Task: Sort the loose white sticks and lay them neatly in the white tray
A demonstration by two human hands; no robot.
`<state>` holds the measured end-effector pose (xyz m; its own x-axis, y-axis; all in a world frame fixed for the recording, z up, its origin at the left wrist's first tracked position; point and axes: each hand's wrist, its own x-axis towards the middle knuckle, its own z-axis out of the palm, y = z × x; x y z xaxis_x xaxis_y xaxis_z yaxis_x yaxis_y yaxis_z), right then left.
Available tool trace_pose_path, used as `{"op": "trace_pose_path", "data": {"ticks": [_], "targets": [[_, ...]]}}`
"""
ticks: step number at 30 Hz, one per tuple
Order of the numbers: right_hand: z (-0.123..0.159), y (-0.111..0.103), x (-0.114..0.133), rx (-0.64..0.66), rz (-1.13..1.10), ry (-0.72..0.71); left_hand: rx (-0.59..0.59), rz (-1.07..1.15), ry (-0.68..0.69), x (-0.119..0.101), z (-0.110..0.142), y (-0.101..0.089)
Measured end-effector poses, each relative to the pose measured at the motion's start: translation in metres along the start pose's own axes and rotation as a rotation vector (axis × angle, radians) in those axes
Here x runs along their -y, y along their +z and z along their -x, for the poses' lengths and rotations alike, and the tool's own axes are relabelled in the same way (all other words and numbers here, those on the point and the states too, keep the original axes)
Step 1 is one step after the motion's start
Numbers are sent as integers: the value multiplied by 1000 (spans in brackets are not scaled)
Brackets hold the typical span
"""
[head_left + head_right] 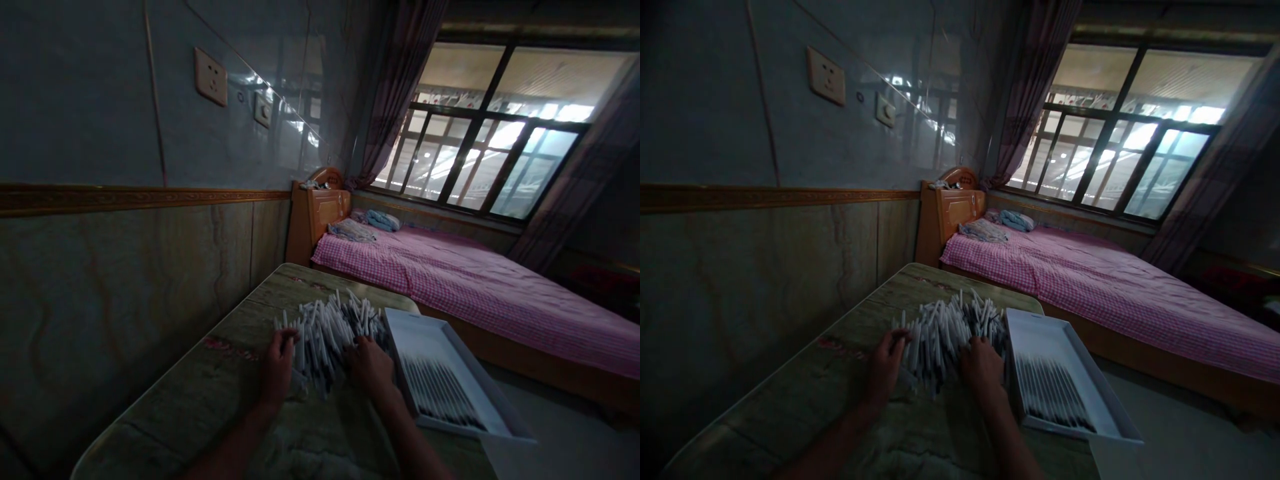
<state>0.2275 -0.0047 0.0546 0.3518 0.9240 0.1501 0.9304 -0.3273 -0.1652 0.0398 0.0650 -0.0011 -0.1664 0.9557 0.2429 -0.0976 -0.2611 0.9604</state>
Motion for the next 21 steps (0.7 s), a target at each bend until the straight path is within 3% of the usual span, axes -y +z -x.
{"op": "trace_pose_path", "data": {"ticks": [8,15,18,21], "targets": [[-11,7,14,9,77,43,67,5,-6,1,6,7],[-1,3,4,19,22,25,113,0,16,-1,12,11],[10,14,-3,-92,-64,-8,166,-57,48,-3,16,11],[25,32,-4,-269,-193,-137,266,-113,38,-6,21,11]]}}
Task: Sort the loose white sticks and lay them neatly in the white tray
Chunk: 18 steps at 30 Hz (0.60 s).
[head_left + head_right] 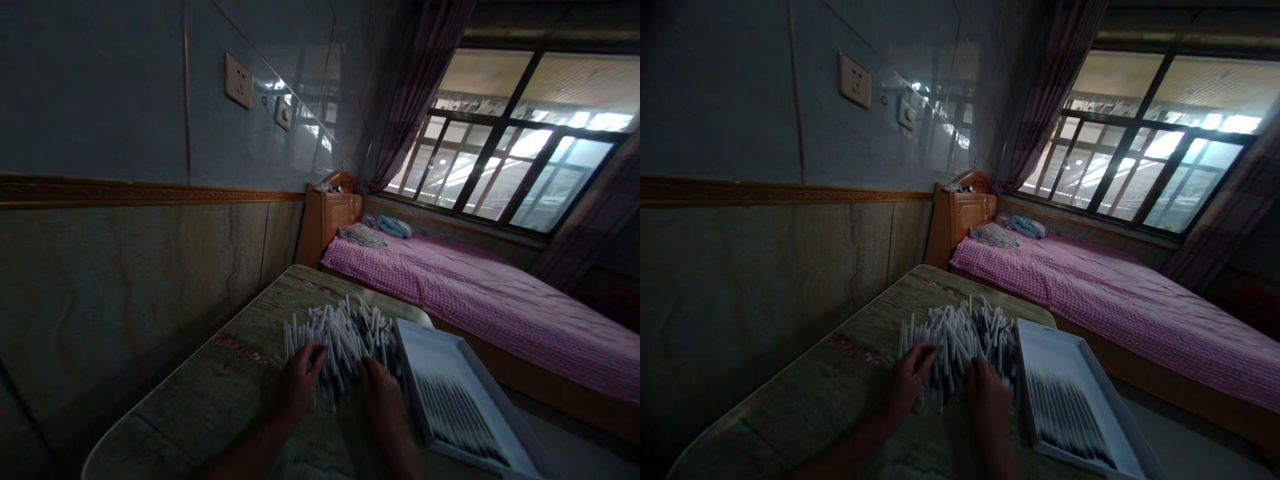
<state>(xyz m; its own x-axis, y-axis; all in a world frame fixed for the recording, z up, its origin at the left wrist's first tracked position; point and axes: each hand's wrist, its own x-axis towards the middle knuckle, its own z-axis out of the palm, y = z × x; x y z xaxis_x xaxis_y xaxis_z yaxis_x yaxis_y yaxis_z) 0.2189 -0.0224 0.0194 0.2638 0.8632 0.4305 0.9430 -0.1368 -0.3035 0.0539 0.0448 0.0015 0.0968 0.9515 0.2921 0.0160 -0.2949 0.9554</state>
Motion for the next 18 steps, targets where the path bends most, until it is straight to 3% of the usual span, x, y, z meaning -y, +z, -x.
{"op": "trace_pose_path", "data": {"ticks": [4,8,11,15,18], "targets": [[21,16,14,-110,-129,-218,131,85,-48,-6,6,3],[25,18,24,-46,-131,-256,117,124,-89,-4,7,6],[19,7,16,-3,-69,-142,30,155,-141,-2,3,6],[8,-16,-5,-5,131,117,-67,259,-236,-5,-2,4],[3,-27,-17,96,243,226,-101,321,-266,-6,-4,6]]}}
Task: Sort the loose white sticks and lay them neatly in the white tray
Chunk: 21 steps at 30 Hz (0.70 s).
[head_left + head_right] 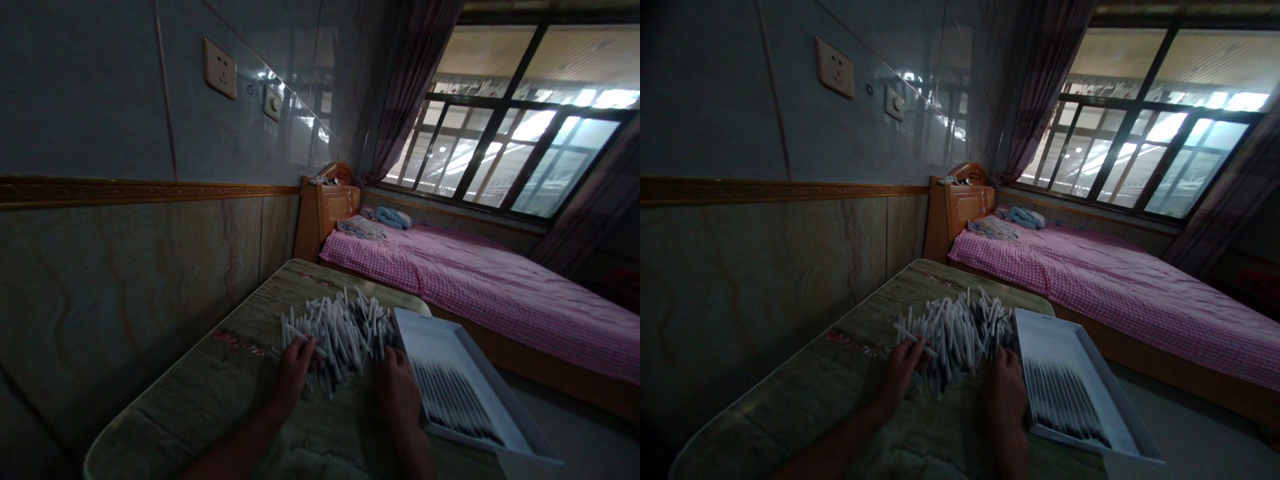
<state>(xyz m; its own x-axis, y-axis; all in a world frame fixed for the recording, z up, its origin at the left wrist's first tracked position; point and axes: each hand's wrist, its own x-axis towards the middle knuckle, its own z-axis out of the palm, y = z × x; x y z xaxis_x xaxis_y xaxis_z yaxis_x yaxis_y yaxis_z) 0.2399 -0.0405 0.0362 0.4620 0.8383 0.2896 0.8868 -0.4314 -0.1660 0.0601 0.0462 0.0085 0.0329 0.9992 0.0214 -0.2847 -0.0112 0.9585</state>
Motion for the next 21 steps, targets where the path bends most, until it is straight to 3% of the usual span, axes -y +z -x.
{"op": "trace_pose_path", "data": {"ticks": [4,21], "targets": [[-4,2,-7,134,79,15,-13,26,5,4,-2,1],[1,6,-4,180,22,41,8,26,25,4,-5,-2]]}}
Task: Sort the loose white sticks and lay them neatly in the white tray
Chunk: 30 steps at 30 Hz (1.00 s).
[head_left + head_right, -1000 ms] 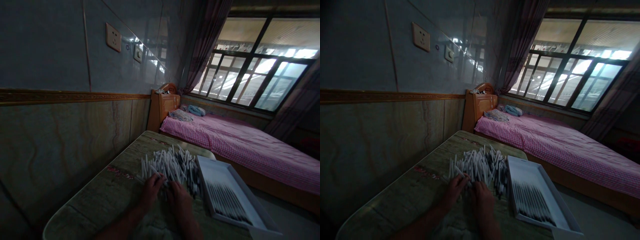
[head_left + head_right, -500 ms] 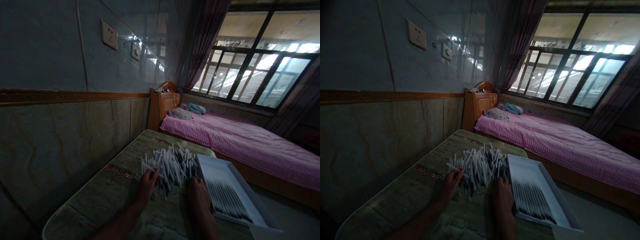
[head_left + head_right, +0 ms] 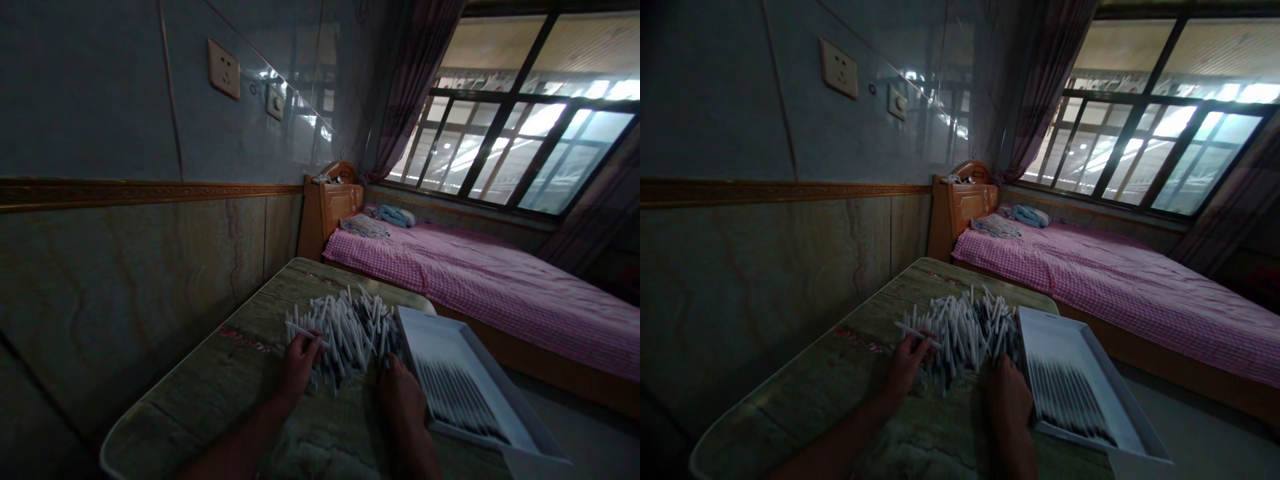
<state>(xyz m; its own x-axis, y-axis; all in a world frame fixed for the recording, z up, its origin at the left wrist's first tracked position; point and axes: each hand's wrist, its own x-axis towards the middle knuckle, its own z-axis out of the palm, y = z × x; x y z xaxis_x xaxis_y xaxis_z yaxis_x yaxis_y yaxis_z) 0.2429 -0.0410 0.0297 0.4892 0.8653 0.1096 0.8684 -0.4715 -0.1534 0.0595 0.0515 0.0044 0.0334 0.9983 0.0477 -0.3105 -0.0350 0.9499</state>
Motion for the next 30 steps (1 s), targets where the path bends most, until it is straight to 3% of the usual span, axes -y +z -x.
{"op": "trace_pose_path", "data": {"ticks": [6,10,13,16,20,25,30], "targets": [[2,-8,-3,-23,-20,77,-30,43,-3,-6,2,0],[5,-7,-8,-268,-159,65,-36,161,-106,-8,1,-1],[9,-2,-3,-387,-468,-106,-72,310,-177,-9,-2,-3],[17,3,13,-364,-760,-348,-124,436,-225,-9,-6,-6],[30,8,35,-284,-901,-563,-155,525,-253,-13,-10,-8],[36,13,41,-221,-916,-649,-174,564,-280,-17,-10,-8],[36,17,41,-171,-936,-628,-138,538,-283,-16,-8,-7]]}}
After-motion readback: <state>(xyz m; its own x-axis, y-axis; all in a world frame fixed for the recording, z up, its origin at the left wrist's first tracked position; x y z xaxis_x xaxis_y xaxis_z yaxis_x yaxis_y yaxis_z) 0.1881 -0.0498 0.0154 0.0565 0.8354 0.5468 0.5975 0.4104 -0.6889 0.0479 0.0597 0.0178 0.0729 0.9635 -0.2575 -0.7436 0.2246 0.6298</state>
